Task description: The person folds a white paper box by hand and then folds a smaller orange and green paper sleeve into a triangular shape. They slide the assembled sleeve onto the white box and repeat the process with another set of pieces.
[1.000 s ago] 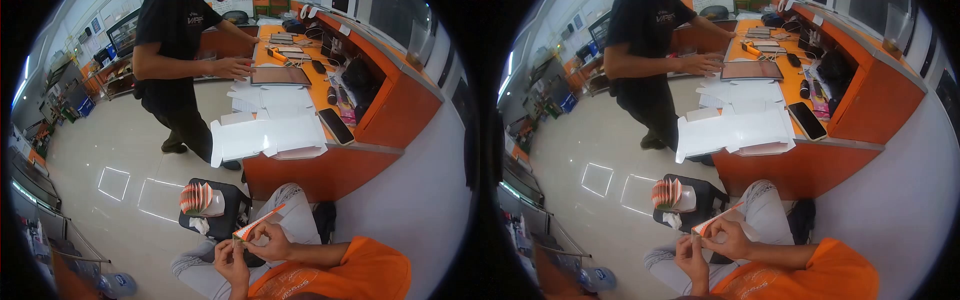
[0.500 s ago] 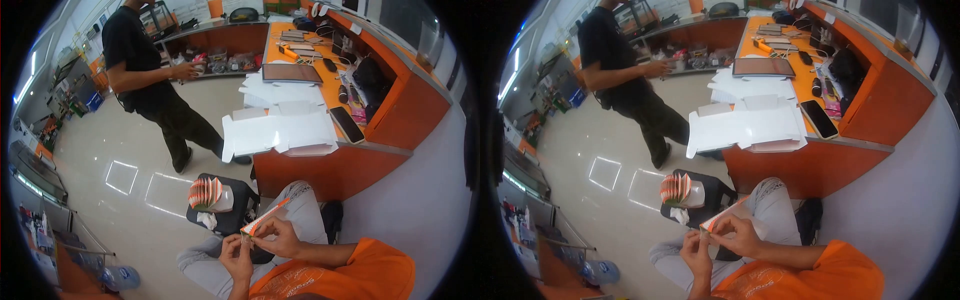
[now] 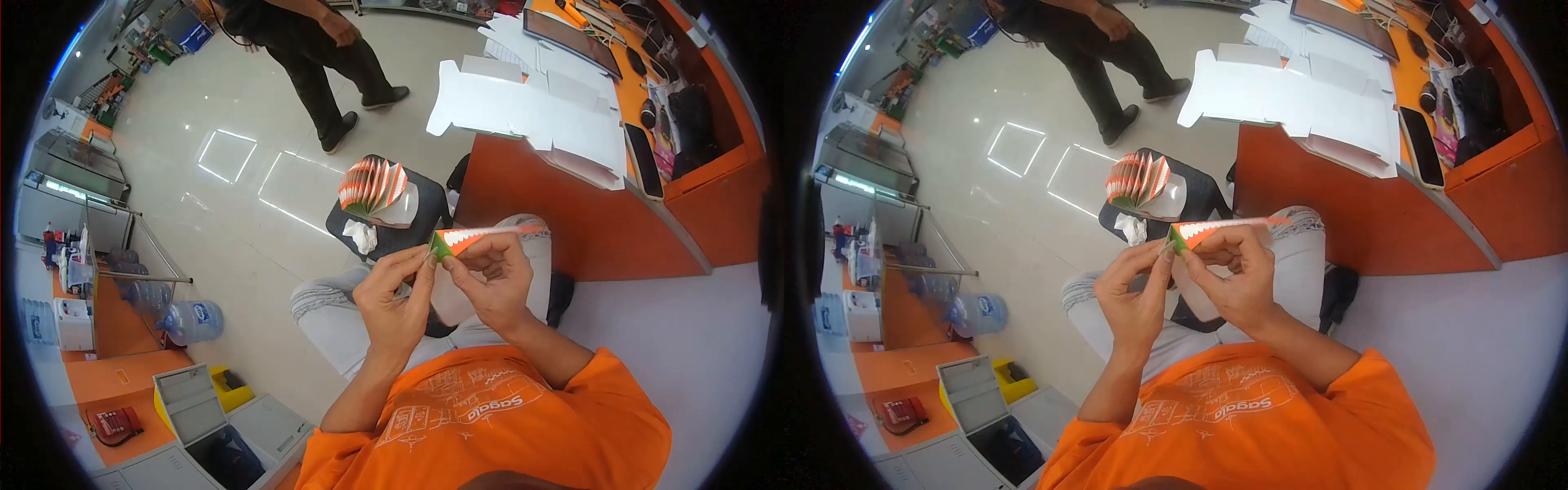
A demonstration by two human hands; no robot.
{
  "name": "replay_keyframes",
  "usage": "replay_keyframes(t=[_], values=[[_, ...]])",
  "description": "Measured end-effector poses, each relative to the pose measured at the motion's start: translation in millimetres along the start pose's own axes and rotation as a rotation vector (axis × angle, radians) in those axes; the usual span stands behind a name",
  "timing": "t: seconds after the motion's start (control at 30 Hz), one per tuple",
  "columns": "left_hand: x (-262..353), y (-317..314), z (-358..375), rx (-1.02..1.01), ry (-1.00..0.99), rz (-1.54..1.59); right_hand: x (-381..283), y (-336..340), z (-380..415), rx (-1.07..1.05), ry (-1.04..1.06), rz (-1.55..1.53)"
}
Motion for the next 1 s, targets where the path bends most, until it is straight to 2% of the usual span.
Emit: replay_keyframes(t=[0.1, 0.27, 0.37, 0.47, 0.57, 0.77, 0.87, 1.0], values=[[6, 1, -5, -0.005, -0.112, -0.098, -2, -2, -2, -0.042, 0.064, 0.056], [6, 6, -13, -0.145, 0.012, 0.051, -1, 1, -5, -0.034, 0.109, 0.024], [10, 4, -11, -0.169, 0.054, 0.106, -2, 1, -4, -0.011, 0.065, -0.053], [12, 6, -13, -0.161, 0.053, 0.038, -5, 4, -6, -0.11, 0.07, 0.019], [19, 5, -13, -0.11, -0.043, -0.035, -5, 3, -6, -0.106, 0.101, 0.001], [22, 5, -14, -0.114, -0.034, -0.116, -2, -3, -3, -0.04, 0.067, -0.069], [23, 4, -12, -0.059, -0.09, -0.234, 8, -1, 9, -0.016, 0.028, 0.033], [15, 0, -10, -0.082, -0.094, -0.152, 18, 3, 12, 0.008, 0.016, 0.02]])
Point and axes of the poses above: each hand's wrist, its own z-axis away from the middle knuckle, its own y-axis out of the back of the hand, x = y × z, the point moved 3 cm from there along -z, towards the middle knuckle, and after that the axes turned 8 degrees about y, right-handed, at the moved point
